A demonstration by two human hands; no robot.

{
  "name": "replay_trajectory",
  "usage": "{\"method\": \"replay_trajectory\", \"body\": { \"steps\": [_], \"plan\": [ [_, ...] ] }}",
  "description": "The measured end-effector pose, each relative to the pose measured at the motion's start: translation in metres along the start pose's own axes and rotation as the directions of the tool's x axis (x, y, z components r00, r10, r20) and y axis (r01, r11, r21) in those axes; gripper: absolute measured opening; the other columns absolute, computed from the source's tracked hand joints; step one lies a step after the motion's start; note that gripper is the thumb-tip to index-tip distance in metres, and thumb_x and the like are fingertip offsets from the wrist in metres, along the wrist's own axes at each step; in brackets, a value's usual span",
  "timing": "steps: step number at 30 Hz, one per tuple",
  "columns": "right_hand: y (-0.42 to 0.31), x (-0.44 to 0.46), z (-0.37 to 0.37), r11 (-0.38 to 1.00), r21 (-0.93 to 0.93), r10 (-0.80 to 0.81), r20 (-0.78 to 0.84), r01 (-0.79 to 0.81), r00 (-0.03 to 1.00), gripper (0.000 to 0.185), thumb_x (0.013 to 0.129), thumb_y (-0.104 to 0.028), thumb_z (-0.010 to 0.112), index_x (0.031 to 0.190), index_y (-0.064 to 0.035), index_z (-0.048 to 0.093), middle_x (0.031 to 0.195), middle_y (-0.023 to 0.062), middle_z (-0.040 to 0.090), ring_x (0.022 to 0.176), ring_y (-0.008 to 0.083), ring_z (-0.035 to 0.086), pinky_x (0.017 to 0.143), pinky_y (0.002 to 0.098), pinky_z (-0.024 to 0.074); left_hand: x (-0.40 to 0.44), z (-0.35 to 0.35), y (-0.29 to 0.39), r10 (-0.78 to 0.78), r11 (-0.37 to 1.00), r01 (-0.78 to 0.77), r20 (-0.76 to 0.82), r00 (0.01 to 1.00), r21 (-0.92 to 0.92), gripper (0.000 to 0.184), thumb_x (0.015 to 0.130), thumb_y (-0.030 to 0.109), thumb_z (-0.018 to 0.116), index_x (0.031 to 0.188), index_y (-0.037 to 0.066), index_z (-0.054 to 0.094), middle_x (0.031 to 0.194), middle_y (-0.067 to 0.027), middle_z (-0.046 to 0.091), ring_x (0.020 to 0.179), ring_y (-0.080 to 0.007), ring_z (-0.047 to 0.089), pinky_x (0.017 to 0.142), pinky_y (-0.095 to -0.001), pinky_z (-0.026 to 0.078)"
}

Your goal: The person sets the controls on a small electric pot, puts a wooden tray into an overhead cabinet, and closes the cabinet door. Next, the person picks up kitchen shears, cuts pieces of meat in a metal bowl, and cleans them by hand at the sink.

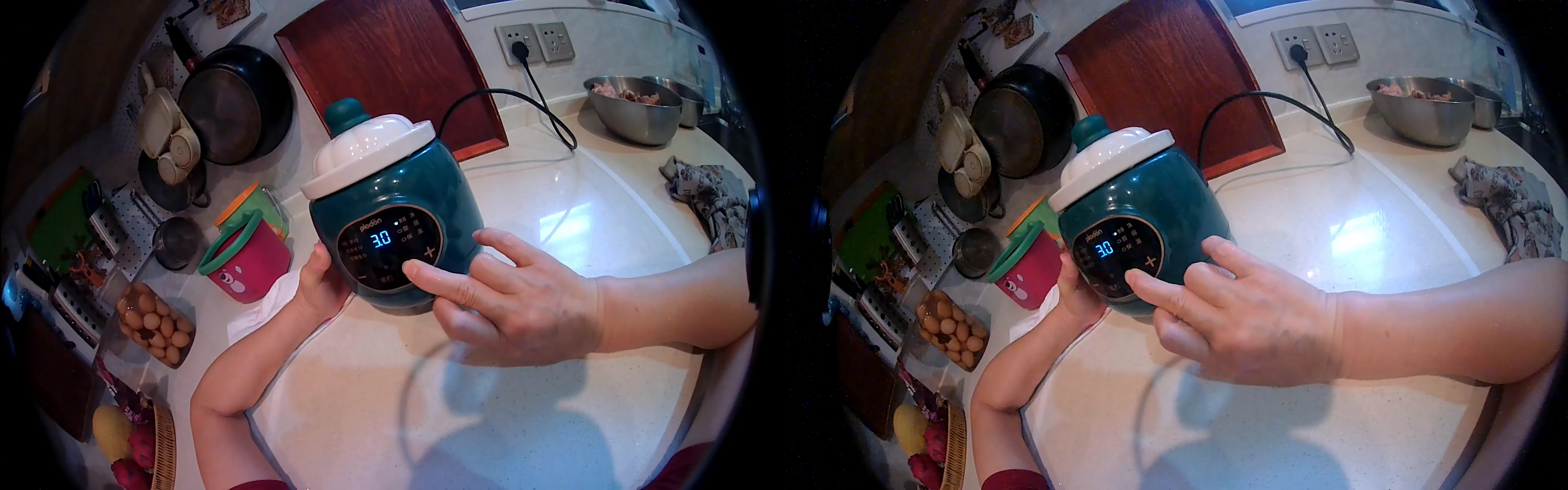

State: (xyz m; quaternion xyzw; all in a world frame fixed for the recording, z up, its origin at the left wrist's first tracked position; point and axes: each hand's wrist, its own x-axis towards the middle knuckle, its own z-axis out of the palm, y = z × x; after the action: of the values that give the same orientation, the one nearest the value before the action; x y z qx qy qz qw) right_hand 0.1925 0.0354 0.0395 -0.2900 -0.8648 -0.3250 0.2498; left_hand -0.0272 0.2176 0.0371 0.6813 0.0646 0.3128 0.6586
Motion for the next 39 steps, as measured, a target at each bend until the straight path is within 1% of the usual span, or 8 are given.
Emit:
{"method": "replay_trajectory", "body": {
  "steps": [2, 6, 12, 14, 20, 27, 29, 39],
  "plan": [
    [0.0006, 0.0000, 0.0000, 1.000, 0.003, -0.002, 0.008, 0.002, 1.000, 0.020, 0.080, -0.018, 0.057, 0.090, -0.0014, 0.054, 0.127, 0.0257, 0.047, 0.080, 0.0223, 0.051, 0.081, 0.0405, 0.0407, 0.0001, 0.0020, 0.0007, 0.023, 0.999, -0.023, -0.014, 1.000, 0.034, 0.089, 0.071, 0.063, 0.066, 0.136, 0.011, 0.037, 0.135, -0.0098, 0.045, 0.123, -0.0259, 0.045, 0.103, -0.0418, 0.038],
    [0.0016, -0.0026, 0.0035, 1.000, -0.009, 0.010, -0.007, -0.010, 1.000, 0.021, 0.078, -0.019, 0.059, 0.089, -0.0019, 0.054, 0.128, 0.0243, 0.047, 0.080, 0.0221, 0.050, 0.081, 0.0404, 0.0408, -0.0003, -0.0020, -0.0007, 0.002, 1.000, -0.002, 0.001, 1.000, 0.012, 0.088, 0.072, 0.063, 0.064, 0.137, 0.011, 0.037, 0.135, -0.0099, 0.045, 0.123, -0.0259, 0.045, 0.103, -0.0417, 0.037],
    [0.0031, -0.0044, 0.0077, 0.999, -0.034, -0.007, -0.094, 0.004, 0.996, 0.020, 0.077, -0.020, 0.060, 0.086, -0.0025, 0.055, 0.125, 0.0224, 0.049, 0.080, 0.0242, 0.048, 0.080, 0.0393, 0.0407, -0.0001, -0.0024, -0.0009, -0.006, 1.000, 0.006, 0.022, 1.000, 0.019, 0.089, 0.072, 0.064, 0.063, 0.137, 0.011, 0.035, 0.136, -0.0104, 0.043, 0.124, -0.0264, 0.044, 0.104, -0.0418, 0.037],
    [0.0032, -0.0040, 0.0088, 1.000, -0.027, -0.009, -0.120, 0.006, 0.993, 0.020, 0.076, -0.020, 0.060, 0.086, -0.0025, 0.055, 0.123, 0.0219, 0.049, 0.081, 0.0253, 0.048, 0.079, 0.0388, 0.0408, -0.0011, -0.0022, -0.0009, -0.014, 1.000, 0.014, -0.008, 1.000, 0.028, 0.091, 0.071, 0.065, 0.063, 0.138, 0.011, 0.034, 0.137, -0.0106, 0.043, 0.124, -0.0265, 0.043, 0.104, -0.0419, 0.037],
    [0.0027, -0.0035, 0.0071, 1.000, 0.015, 0.006, -0.113, -0.004, 0.994, 0.020, 0.076, -0.020, 0.059, 0.086, -0.0026, 0.055, 0.123, 0.0212, 0.050, 0.082, 0.0250, 0.048, 0.079, 0.0382, 0.0407, -0.0024, -0.0037, -0.0016, -0.014, 0.998, 0.015, -0.018, 1.000, 0.068, 0.092, 0.070, 0.065, 0.064, 0.138, 0.011, 0.034, 0.137, -0.0108, 0.043, 0.125, -0.0264, 0.043, 0.104, -0.0418, 0.037],
    [0.0022, -0.0035, 0.0064, 1.000, -0.016, 0.004, -0.103, -0.006, 0.995, 0.019, 0.076, -0.020, 0.059, 0.085, -0.0033, 0.056, 0.123, 0.0200, 0.051, 0.082, 0.0242, 0.048, 0.078, 0.0372, 0.0406, -0.0021, -0.0036, -0.0023, -0.016, 0.999, 0.017, -0.021, 1.000, 0.047, 0.091, 0.071, 0.064, 0.064, 0.138, 0.010, 0.034, 0.136, -0.0111, 0.044, 0.124, -0.0265, 0.044, 0.103, -0.0418, 0.037],
    [0.0020, -0.0032, 0.0067, 1.000, -0.015, 0.006, -0.108, -0.007, 0.994, 0.019, 0.077, -0.020, 0.059, 0.084, -0.0035, 0.056, 0.123, 0.0197, 0.051, 0.082, 0.0239, 0.048, 0.078, 0.0371, 0.0406, -0.0004, -0.0043, -0.0022, -0.011, 1.000, 0.011, 0.004, 1.000, 0.020, 0.091, 0.071, 0.064, 0.064, 0.137, 0.010, 0.035, 0.136, -0.0109, 0.044, 0.124, -0.0264, 0.044, 0.103, -0.0417, 0.038],
    [0.0018, -0.0031, 0.0057, 1.000, 0.014, 0.009, -0.096, -0.008, 0.995, 0.018, 0.076, -0.020, 0.060, 0.084, -0.0035, 0.056, 0.122, 0.0209, 0.051, 0.082, 0.0238, 0.048, 0.078, 0.0364, 0.0402, -0.0014, -0.0034, -0.0007, -0.022, 1.000, 0.022, -0.008, 1.000, 0.017, 0.090, 0.070, 0.063, 0.065, 0.137, 0.010, 0.035, 0.135, -0.0108, 0.044, 0.123, -0.0264, 0.044, 0.103, -0.0419, 0.038]
  ]
}}
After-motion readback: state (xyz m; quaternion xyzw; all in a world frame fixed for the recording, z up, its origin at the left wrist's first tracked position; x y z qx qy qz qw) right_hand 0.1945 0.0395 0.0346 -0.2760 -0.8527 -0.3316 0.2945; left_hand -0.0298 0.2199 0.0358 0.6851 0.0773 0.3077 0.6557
